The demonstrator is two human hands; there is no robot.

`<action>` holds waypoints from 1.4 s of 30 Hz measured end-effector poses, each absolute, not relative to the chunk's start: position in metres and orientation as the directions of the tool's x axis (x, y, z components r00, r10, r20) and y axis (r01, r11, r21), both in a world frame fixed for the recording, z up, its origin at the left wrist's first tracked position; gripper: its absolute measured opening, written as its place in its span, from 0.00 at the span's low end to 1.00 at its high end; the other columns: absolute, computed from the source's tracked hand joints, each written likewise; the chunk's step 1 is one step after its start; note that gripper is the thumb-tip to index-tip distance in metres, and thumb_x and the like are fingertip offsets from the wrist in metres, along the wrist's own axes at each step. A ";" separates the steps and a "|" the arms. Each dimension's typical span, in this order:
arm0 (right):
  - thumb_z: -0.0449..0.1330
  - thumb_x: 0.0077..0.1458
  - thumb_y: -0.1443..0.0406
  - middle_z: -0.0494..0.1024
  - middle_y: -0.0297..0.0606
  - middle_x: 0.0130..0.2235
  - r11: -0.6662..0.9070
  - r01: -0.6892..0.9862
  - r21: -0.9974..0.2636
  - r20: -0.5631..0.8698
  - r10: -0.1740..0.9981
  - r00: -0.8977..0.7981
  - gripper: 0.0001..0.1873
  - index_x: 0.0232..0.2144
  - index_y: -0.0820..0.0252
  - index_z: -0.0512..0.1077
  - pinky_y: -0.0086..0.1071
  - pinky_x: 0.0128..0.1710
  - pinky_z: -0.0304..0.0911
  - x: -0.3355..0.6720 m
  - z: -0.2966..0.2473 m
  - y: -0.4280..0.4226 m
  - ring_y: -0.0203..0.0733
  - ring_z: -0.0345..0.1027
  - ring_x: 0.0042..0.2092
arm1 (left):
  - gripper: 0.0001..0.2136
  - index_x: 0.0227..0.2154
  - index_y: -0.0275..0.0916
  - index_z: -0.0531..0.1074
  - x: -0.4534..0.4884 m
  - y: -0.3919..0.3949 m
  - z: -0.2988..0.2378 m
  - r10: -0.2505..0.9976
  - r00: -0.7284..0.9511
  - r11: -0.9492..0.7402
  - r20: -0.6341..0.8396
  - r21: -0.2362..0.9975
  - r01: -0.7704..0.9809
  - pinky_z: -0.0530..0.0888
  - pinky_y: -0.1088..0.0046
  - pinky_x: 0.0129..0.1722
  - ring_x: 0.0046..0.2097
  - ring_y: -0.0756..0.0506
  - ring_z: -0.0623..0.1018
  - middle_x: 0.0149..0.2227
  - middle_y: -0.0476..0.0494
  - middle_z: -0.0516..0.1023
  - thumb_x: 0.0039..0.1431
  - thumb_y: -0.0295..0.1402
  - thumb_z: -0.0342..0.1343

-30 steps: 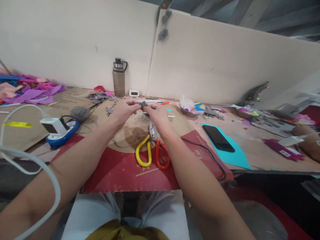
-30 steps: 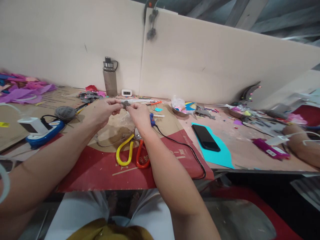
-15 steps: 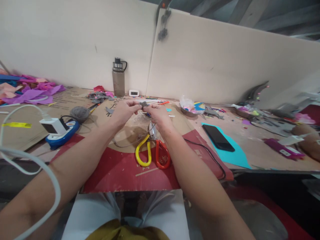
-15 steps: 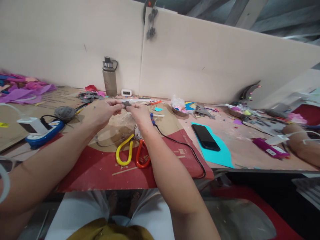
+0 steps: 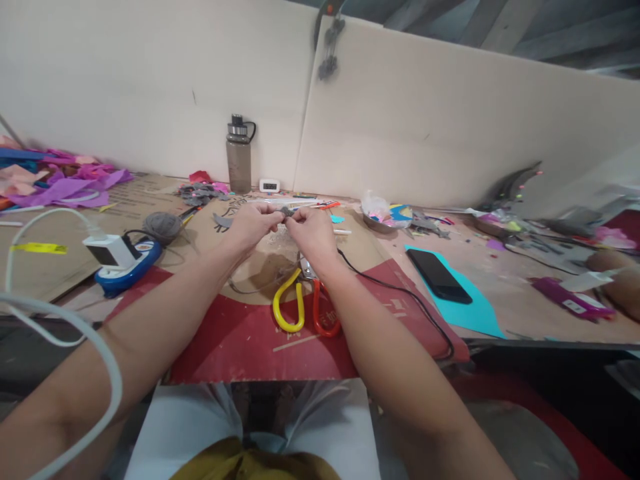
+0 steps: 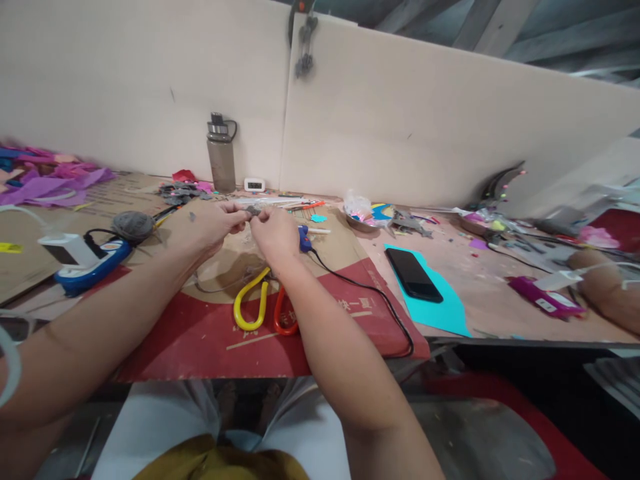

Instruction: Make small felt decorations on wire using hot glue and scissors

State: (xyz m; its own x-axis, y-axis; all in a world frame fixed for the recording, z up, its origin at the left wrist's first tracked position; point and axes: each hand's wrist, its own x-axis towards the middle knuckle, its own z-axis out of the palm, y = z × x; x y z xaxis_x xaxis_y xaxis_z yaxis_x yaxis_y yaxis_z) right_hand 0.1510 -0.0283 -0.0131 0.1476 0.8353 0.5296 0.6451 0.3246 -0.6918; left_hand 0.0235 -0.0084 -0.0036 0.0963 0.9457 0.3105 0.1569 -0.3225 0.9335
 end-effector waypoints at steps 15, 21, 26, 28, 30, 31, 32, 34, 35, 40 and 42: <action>0.56 0.48 0.55 0.60 0.24 0.20 0.367 0.281 -0.887 0.423 0.890 0.170 0.12 0.30 0.59 0.66 0.26 0.25 0.51 0.148 -0.021 -0.017 0.31 0.54 0.23 | 0.08 0.19 0.36 0.66 0.018 -0.001 -0.004 0.970 0.175 -0.131 0.168 0.970 -0.204 0.49 0.79 0.17 0.18 0.57 0.53 0.16 0.56 0.57 0.42 0.29 0.62; 0.57 0.44 0.58 0.57 0.24 0.20 0.342 0.186 -0.921 0.374 0.909 0.185 0.11 0.24 0.61 0.67 0.25 0.24 0.48 0.153 -0.022 -0.015 0.28 0.49 0.23 | 0.06 0.21 0.33 0.70 0.020 -0.001 -0.004 0.953 0.234 -0.121 0.192 0.950 -0.287 0.56 0.81 0.17 0.19 0.58 0.60 0.20 0.49 0.69 0.41 0.29 0.61; 0.58 0.42 0.60 0.59 0.24 0.19 0.309 0.142 -0.940 0.333 0.923 0.193 0.09 0.23 0.61 0.66 0.25 0.24 0.47 0.153 -0.018 -0.018 0.28 0.49 0.22 | 0.06 0.22 0.33 0.71 0.019 -0.001 -0.002 0.964 0.226 -0.082 0.144 0.961 -0.264 0.59 0.81 0.18 0.19 0.57 0.63 0.21 0.48 0.71 0.40 0.29 0.60; 0.57 0.42 0.60 0.60 0.24 0.19 0.311 0.165 -0.936 0.339 0.923 0.181 0.09 0.23 0.61 0.66 0.25 0.23 0.47 0.153 -0.017 -0.019 0.28 0.49 0.22 | 0.06 0.21 0.33 0.71 0.018 0.001 -0.004 0.961 0.231 -0.107 0.155 0.972 -0.207 0.58 0.81 0.17 0.19 0.57 0.63 0.20 0.48 0.71 0.40 0.30 0.61; 0.57 0.42 0.61 0.61 0.25 0.19 0.318 0.208 -0.925 0.354 0.920 0.166 0.08 0.23 0.62 0.67 0.25 0.23 0.47 0.153 -0.017 -0.020 0.28 0.49 0.22 | 0.05 0.19 0.33 0.71 0.017 0.003 -0.006 0.957 0.233 -0.139 0.170 0.980 -0.143 0.58 0.81 0.17 0.18 0.56 0.62 0.18 0.49 0.69 0.40 0.30 0.61; 0.57 0.42 0.62 0.61 0.25 0.19 0.324 0.235 -0.916 0.365 0.917 0.158 0.08 0.24 0.62 0.67 0.25 0.23 0.47 0.153 -0.017 -0.020 0.28 0.50 0.22 | 0.05 0.18 0.34 0.70 0.016 0.004 -0.007 0.956 0.229 -0.158 0.181 0.981 -0.116 0.57 0.81 0.17 0.18 0.56 0.62 0.17 0.50 0.67 0.40 0.29 0.60; 0.57 0.41 0.62 0.62 0.25 0.19 0.332 0.261 -0.906 0.378 0.914 0.150 0.08 0.24 0.62 0.67 0.25 0.23 0.47 0.153 -0.017 -0.020 0.28 0.50 0.22 | 0.06 0.16 0.34 0.70 0.016 0.006 -0.008 0.955 0.222 -0.179 0.195 0.979 -0.093 0.57 0.80 0.17 0.18 0.56 0.62 0.15 0.51 0.66 0.41 0.29 0.60; 0.57 0.41 0.62 0.62 0.25 0.19 0.347 0.300 -0.889 0.401 0.905 0.141 0.08 0.25 0.62 0.67 0.25 0.23 0.47 0.152 -0.018 -0.019 0.28 0.51 0.22 | 0.07 0.14 0.34 0.68 0.016 0.007 -0.011 0.953 0.195 -0.222 0.232 0.972 -0.070 0.56 0.80 0.17 0.17 0.57 0.61 0.13 0.52 0.62 0.42 0.28 0.58; 0.57 0.42 0.61 0.62 0.25 0.19 0.354 0.309 -0.883 0.410 0.902 0.137 0.08 0.25 0.62 0.67 0.25 0.23 0.47 0.151 -0.019 -0.018 0.29 0.51 0.22 | 0.08 0.13 0.34 0.67 0.017 0.008 -0.011 0.951 0.180 -0.243 0.251 0.968 -0.068 0.55 0.80 0.17 0.17 0.57 0.60 0.13 0.52 0.61 0.42 0.27 0.57; 0.56 0.42 0.61 0.64 0.26 0.21 0.349 0.280 -0.894 0.398 0.907 0.141 0.09 0.25 0.62 0.68 0.25 0.24 0.49 0.152 -0.022 -0.015 0.29 0.53 0.23 | 0.05 0.17 0.33 0.70 0.015 0.005 -0.006 0.951 0.228 -0.181 0.210 0.973 -0.144 0.59 0.81 0.18 0.18 0.56 0.63 0.16 0.49 0.67 0.43 0.27 0.58; 0.56 0.42 0.61 0.65 0.26 0.21 0.315 0.262 -0.912 0.362 0.919 0.154 0.09 0.25 0.62 0.67 0.25 0.24 0.49 0.155 -0.023 -0.014 0.29 0.53 0.23 | 0.04 0.22 0.33 0.73 0.013 0.003 -0.002 0.943 0.301 -0.086 0.145 0.976 -0.200 0.63 0.80 0.20 0.20 0.55 0.66 0.20 0.46 0.72 0.45 0.29 0.58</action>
